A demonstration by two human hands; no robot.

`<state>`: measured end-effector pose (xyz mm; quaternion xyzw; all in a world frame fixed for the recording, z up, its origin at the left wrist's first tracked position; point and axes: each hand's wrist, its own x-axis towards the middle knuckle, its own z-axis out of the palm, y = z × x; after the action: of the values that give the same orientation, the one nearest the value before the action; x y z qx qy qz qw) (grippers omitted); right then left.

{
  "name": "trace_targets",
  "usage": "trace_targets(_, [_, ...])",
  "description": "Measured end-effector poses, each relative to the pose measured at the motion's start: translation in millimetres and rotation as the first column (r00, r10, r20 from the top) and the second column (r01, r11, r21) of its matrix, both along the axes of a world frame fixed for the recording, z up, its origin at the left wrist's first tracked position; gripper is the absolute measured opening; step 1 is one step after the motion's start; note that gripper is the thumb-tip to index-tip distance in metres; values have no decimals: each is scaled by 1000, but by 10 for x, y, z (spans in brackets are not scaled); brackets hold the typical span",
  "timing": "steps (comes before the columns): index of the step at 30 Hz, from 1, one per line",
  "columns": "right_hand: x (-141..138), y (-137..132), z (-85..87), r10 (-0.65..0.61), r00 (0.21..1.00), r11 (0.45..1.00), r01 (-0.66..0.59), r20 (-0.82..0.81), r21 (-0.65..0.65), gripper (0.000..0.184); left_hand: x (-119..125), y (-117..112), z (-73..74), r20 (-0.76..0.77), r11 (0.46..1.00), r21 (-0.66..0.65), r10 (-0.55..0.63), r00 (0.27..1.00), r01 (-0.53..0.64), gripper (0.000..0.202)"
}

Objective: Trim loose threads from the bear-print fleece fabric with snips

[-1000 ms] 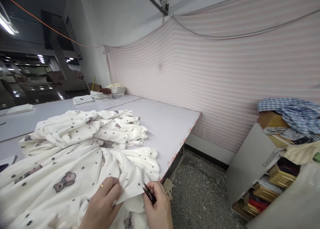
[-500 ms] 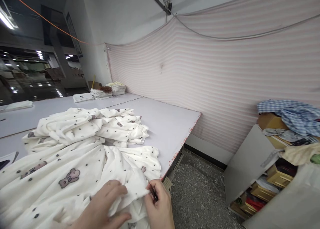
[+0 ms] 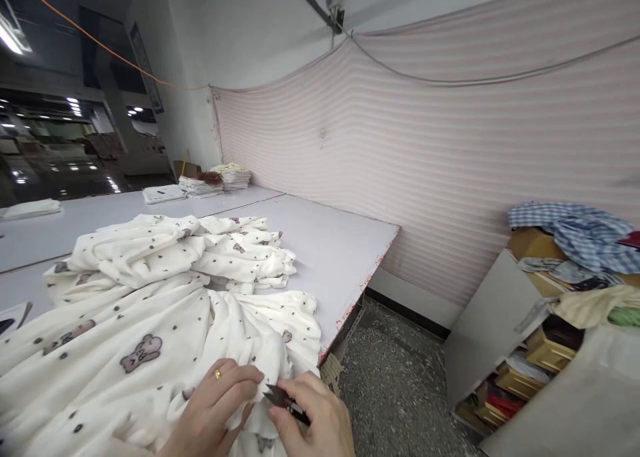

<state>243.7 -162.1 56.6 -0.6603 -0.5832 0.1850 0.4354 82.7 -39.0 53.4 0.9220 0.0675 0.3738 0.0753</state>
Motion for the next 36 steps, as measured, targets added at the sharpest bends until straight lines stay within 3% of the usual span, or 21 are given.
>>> trace_targets(6, [4,-18,43,-41,997,998,44,72,-47,22,25,10,51,26,998,69,-6,1000,5,27])
trace_targets(16, [44,4,20,-27,1000,999,26,-9,-31,21,30,-6,119,39,993,120,-5,999,1,26])
trace_targets(21, [-7,21,-50,-117,991,993,115,-72,-24,21,-6,9,66,56,992,128,-9,998,2,22])
trace_targets(23, [-40,64,-80,-121,987,992,124,-102,17,26,-13,8,52,76,998,69,-18,997,13,23])
trace_targets(25, [-72,141,-98,-163,980,983,171,-110,71,13,-7,5,83,17,983,-181,18,1000,-15,16])
trace_targets(26, [-86,185,-104,-199,972,973,211,-123,92,6,1,4,119,-58,925,-374,47,997,-66,10])
trace_targets(27, [-100,229,-109,-226,962,963,244,-155,110,9,10,5,166,-142,815,-564,62,988,-132,9])
trace_targets(28, [-115,268,-115,-244,948,952,275,-206,135,13,20,7,219,-212,670,-716,61,975,-197,13])
trace_targets(30, [-155,322,-136,-234,921,929,306,-313,207,16,35,16,323,-249,414,-878,33,968,-240,21])
trace_targets(31, [-179,337,-151,-205,920,921,297,-334,253,18,40,20,363,-218,342,-916,19,976,-211,22])
trace_targets(33, [-231,349,-188,-160,943,905,258,-292,338,23,42,24,403,-149,269,-953,-3,989,-143,24])
trace_targets(36, [-289,361,-245,-172,970,904,225,-173,363,14,35,18,374,-106,246,-964,-16,994,-98,26])
